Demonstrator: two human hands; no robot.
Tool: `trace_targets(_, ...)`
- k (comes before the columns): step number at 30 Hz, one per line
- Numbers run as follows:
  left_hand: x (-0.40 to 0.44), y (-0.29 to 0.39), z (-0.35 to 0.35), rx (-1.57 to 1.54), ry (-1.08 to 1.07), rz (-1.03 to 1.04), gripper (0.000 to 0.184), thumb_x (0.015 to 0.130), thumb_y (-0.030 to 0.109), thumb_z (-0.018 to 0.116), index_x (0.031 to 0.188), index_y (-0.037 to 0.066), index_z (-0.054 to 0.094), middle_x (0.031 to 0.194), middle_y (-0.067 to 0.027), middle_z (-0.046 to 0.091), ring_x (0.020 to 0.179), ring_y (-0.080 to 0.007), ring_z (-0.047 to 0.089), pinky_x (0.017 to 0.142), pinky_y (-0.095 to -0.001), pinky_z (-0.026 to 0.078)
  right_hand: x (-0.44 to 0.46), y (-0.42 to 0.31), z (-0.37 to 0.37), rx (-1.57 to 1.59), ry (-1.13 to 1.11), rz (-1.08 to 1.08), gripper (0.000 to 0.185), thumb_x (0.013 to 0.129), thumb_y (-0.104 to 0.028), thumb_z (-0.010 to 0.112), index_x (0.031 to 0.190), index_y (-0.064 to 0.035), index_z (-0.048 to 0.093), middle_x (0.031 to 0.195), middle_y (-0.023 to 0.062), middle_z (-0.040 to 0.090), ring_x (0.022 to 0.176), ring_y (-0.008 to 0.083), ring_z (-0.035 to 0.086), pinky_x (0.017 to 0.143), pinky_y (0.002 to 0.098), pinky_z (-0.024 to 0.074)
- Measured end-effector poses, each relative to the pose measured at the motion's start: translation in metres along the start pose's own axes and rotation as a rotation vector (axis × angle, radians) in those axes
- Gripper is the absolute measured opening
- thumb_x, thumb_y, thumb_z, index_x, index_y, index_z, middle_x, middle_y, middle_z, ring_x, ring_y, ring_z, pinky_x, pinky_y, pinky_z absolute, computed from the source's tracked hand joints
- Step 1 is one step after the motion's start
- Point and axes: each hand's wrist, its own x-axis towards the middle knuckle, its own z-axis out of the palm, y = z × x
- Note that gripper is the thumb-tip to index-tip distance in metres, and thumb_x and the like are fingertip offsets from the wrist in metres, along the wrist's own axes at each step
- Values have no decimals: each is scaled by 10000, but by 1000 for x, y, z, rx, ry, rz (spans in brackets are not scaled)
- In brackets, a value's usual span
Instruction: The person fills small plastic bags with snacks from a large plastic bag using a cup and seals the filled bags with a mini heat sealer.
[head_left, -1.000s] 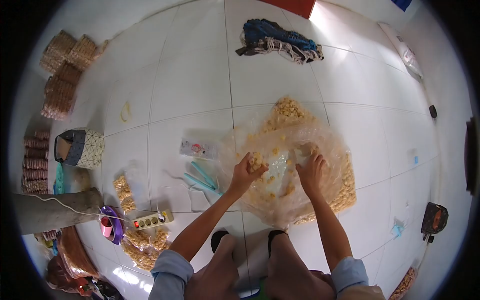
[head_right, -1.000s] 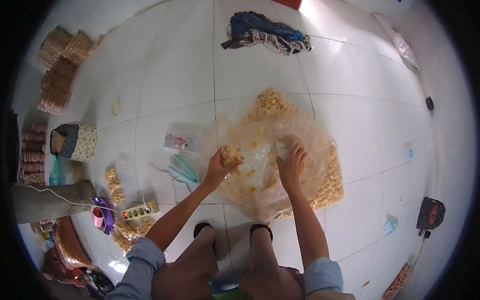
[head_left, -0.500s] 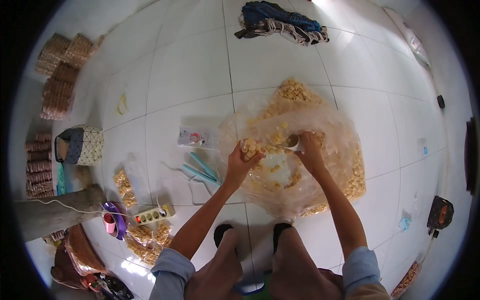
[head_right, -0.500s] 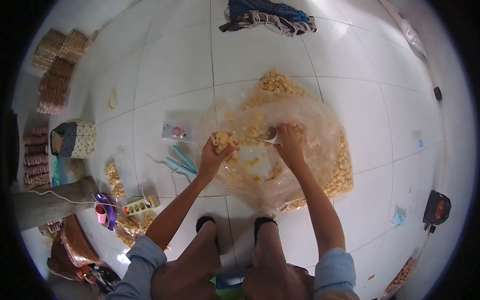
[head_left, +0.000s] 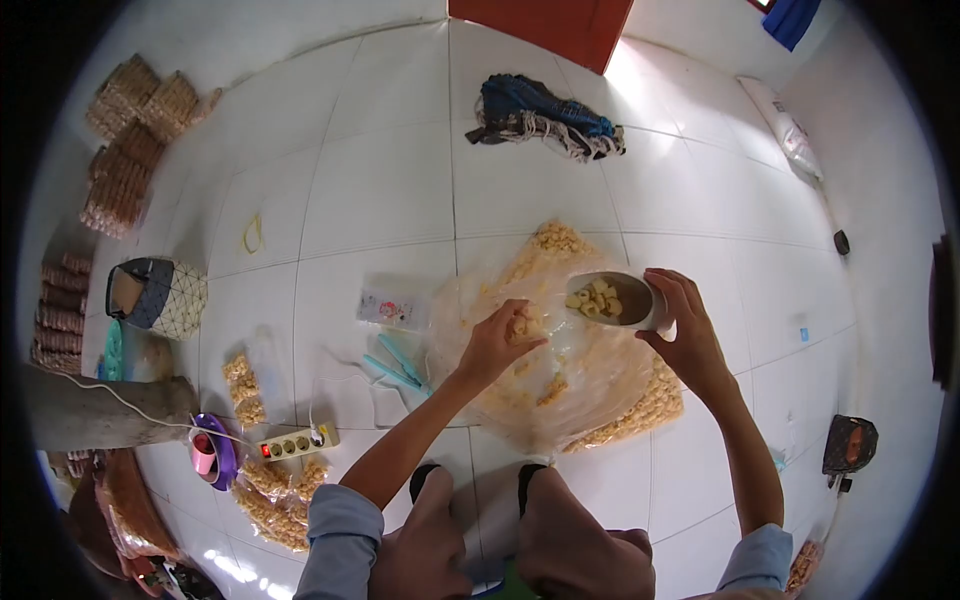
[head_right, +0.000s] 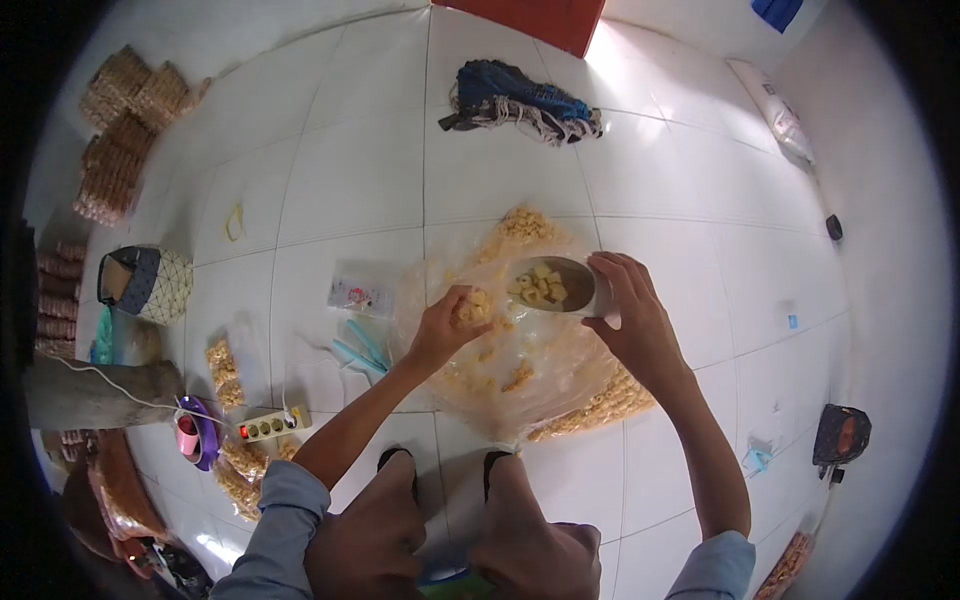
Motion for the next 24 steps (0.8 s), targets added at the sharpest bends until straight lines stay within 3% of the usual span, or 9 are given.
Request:
trace_targets(6,0,15,-5,-15,-11,40,525,710,296,740,1100,72,469,942,-107,603,721,-203,586,672,-296,481,16,-40,-22,-375,-64,-247,568,634,15,688,1153,-78,475,1183,93,494,1159,278,439,911,371,456)
trace_targets(10,1,6,-8,-11,43,92,525,714,296,736,1103,68,468,948,-110,607,740,-210,600,680,-304,487,19,-47,-14,-399,-26,-261,553,629,19,686,1137,-70,488,1169,85,506,1156,270,443,902,368,462)
trace_targets(13,1,-4,-7,40,35,18,515,716,287,734,1097,61,470,946,-116,610,761,-217,610,685,-308,491,16,-38,-9,-236,-25,-115,581,616,32,690,1147,-50,470,1180,91,498,1154,279,445,895,368,464)
trace_targets(15,-1,-15,-2,10,129,113,489,702,211,758,1062,36,478,763,-77,523,588,-130,479,543,-260,424,8,-17,4,-55,10,29,621,590,37,706,1152,-32,453,1173,115,489,1138,306,439,913,377,433)
trace_targets(18,-5,-21,-2,27,71,69,483,707,201,757,1061,24,479,768,-69,538,590,-111,483,533,-254,423,-23,38,63,35,114,89,663,559,31,730,1154,-29,443,1161,134,480,1116,332,428,939,387,392)
trace_targets(19,-7,-26,0,32,63,62,483,707,201,757,1061,24,479,768,-69,538,590,-111,483,533,-254,423,-35,52,92,33,87,166,681,548,13,746,1156,-31,440,1148,146,479,1101,339,422,946,390,369)
trace_targets(21,-10,-39,9,-105,-56,-141,505,729,273,735,1086,36,466,804,-61,571,653,-109,535,596,-265,456,-57,74,147,-1,38,216,702,555,-3,751,1179,-45,432,1154,142,478,1117,342,417,927,390,380)
trace_targets(24,-16,-48,27,-357,-16,-164,499,713,241,759,1064,27,477,843,-34,586,710,-64,546,635,-237,470,-67,76,194,91,-6,371,676,573,-22,751,1174,-52,444,1160,138,481,1126,338,419,945,408,365)
